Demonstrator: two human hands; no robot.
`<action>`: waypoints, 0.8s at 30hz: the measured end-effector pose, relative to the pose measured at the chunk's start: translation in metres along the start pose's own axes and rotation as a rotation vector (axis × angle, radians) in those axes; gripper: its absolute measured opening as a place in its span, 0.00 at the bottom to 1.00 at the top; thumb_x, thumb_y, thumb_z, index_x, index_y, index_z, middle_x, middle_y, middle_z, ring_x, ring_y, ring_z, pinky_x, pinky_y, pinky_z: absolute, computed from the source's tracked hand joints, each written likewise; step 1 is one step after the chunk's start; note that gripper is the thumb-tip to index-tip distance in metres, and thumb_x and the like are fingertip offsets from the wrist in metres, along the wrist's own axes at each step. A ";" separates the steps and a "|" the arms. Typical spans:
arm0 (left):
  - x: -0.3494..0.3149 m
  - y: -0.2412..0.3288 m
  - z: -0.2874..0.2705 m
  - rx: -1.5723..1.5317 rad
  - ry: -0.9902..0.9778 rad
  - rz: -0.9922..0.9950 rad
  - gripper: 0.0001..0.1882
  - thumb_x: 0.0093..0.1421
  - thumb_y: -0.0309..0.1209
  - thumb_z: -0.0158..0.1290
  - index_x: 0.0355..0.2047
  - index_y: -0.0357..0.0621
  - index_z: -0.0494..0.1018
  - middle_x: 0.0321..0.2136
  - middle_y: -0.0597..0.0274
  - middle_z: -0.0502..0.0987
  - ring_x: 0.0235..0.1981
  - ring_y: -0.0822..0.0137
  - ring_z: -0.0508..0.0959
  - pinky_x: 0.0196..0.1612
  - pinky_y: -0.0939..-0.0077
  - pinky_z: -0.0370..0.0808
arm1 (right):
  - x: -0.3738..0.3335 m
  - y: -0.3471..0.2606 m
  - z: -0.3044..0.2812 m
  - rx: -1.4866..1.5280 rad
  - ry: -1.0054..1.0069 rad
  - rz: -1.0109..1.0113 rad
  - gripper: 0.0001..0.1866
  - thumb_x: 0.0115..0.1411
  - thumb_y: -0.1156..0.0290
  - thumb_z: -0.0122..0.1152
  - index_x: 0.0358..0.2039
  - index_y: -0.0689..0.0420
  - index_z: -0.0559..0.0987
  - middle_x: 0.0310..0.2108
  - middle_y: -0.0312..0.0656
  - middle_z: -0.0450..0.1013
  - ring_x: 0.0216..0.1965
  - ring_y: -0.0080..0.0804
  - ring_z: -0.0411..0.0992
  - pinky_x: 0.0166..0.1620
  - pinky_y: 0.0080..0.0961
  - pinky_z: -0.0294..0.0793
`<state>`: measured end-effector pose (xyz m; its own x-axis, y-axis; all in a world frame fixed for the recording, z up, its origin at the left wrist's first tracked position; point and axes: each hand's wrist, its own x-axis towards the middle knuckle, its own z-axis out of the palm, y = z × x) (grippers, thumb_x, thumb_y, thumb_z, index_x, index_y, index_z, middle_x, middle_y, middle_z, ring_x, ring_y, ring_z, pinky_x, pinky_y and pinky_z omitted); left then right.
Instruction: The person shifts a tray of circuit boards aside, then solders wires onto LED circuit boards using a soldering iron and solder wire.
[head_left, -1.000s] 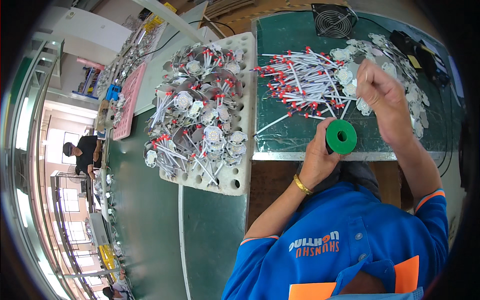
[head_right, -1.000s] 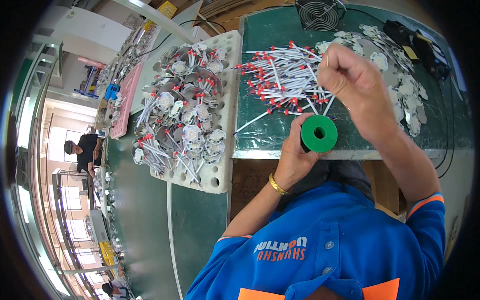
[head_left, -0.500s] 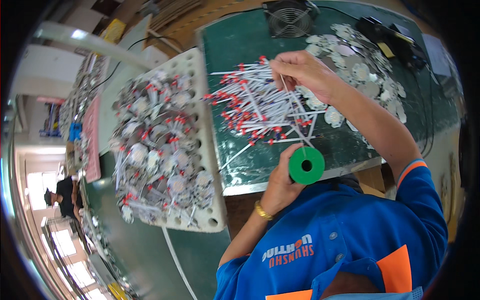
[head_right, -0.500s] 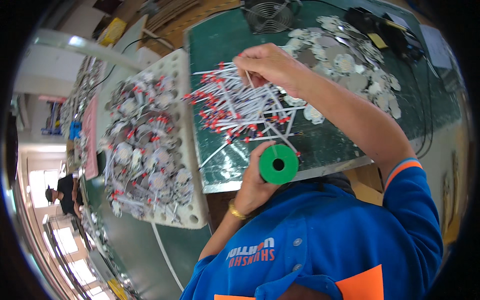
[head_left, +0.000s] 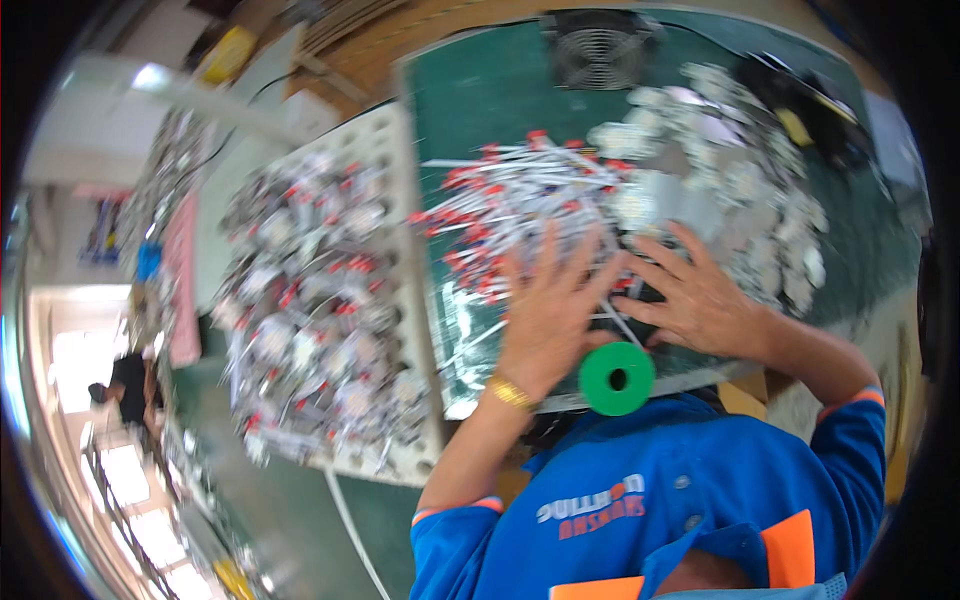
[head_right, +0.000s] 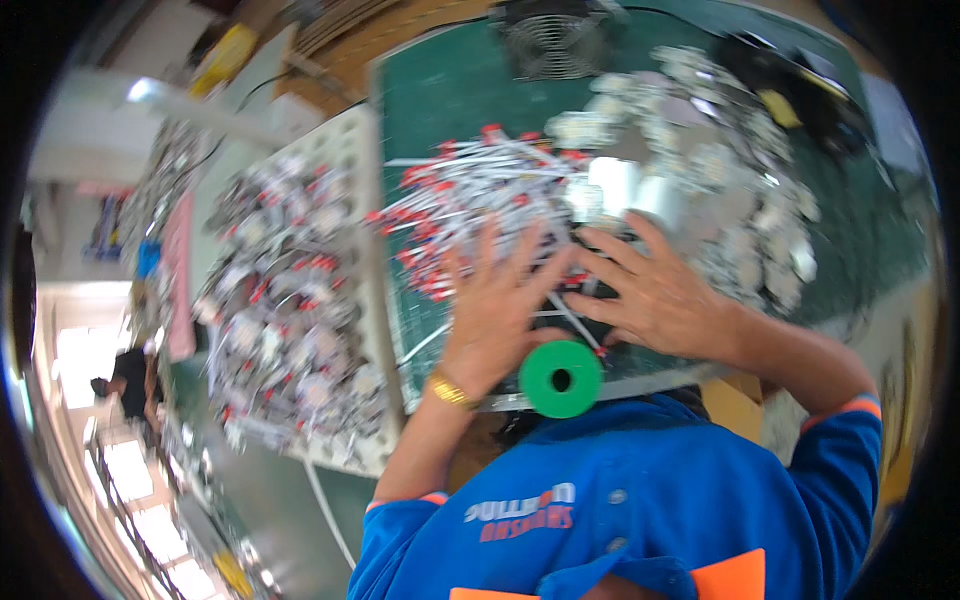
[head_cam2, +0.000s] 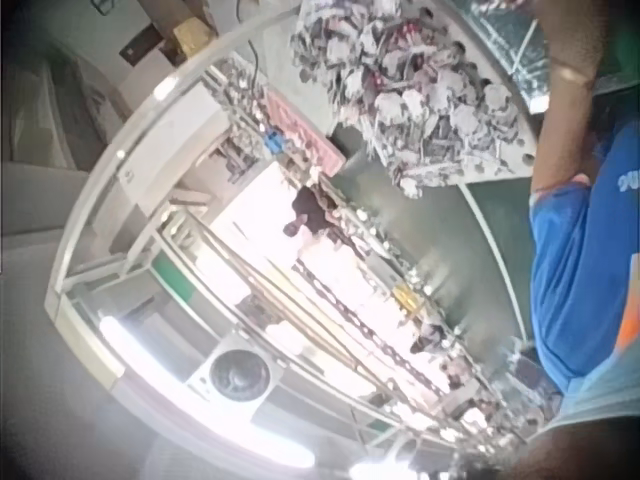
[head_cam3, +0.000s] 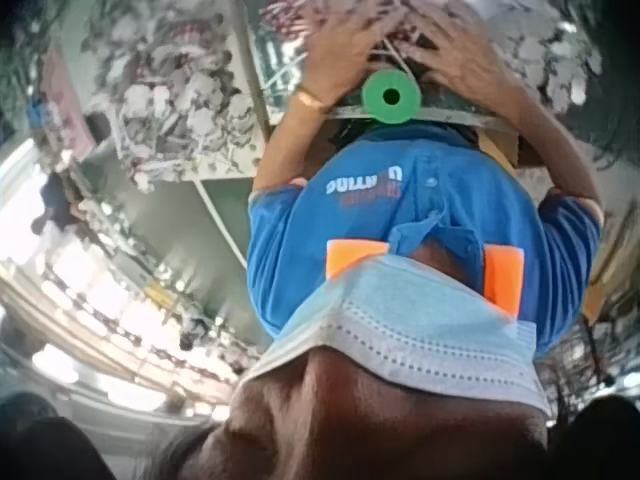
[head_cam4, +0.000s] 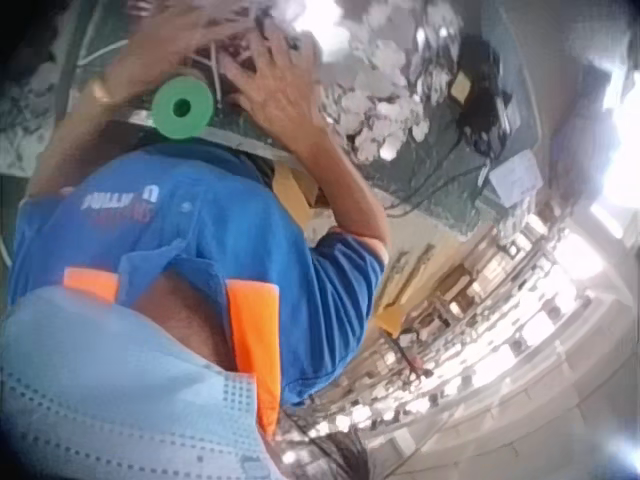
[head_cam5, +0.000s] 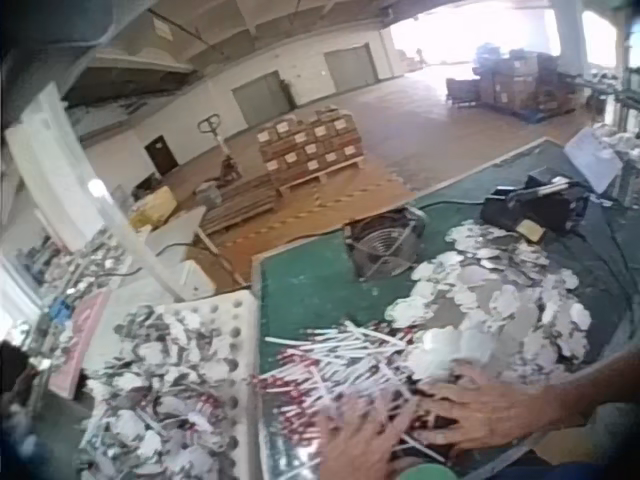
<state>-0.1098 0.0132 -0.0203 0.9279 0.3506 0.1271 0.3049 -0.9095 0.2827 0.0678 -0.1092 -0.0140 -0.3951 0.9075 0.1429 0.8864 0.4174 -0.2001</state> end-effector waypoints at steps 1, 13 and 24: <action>0.004 -0.002 0.006 -0.035 0.036 0.019 0.49 0.28 0.45 0.64 0.56 0.60 0.59 0.59 0.63 0.55 0.62 0.51 0.49 0.58 0.43 0.46 | 0.007 -0.002 0.004 -0.017 0.005 0.043 0.30 0.36 0.60 0.67 0.43 0.49 0.71 0.51 0.48 0.61 0.56 0.46 0.55 0.57 0.54 0.49; -0.067 0.007 -0.022 0.058 0.443 -0.256 0.39 0.32 0.37 0.65 0.49 0.48 0.66 0.55 0.54 0.59 0.61 0.49 0.51 0.57 0.42 0.48 | 0.044 -0.017 0.009 0.021 0.156 -0.094 0.22 0.36 0.76 0.64 0.37 0.60 0.73 0.44 0.50 0.64 0.49 0.48 0.60 0.54 0.47 0.54; -0.219 0.012 -0.048 0.050 1.148 -0.798 0.17 0.48 0.21 0.54 0.41 0.40 0.71 0.42 0.56 0.72 0.48 0.57 0.69 0.50 0.70 0.64 | 0.042 -0.030 0.014 0.102 0.179 -0.078 0.16 0.39 0.82 0.60 0.32 0.63 0.72 0.34 0.49 0.65 0.36 0.46 0.64 0.38 0.39 0.64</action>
<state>-0.3191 -0.0640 0.0011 -0.1811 0.7338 0.6548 0.6907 -0.3791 0.6158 0.0211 -0.0831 -0.0158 -0.4047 0.8529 0.3298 0.8221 0.4972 -0.2773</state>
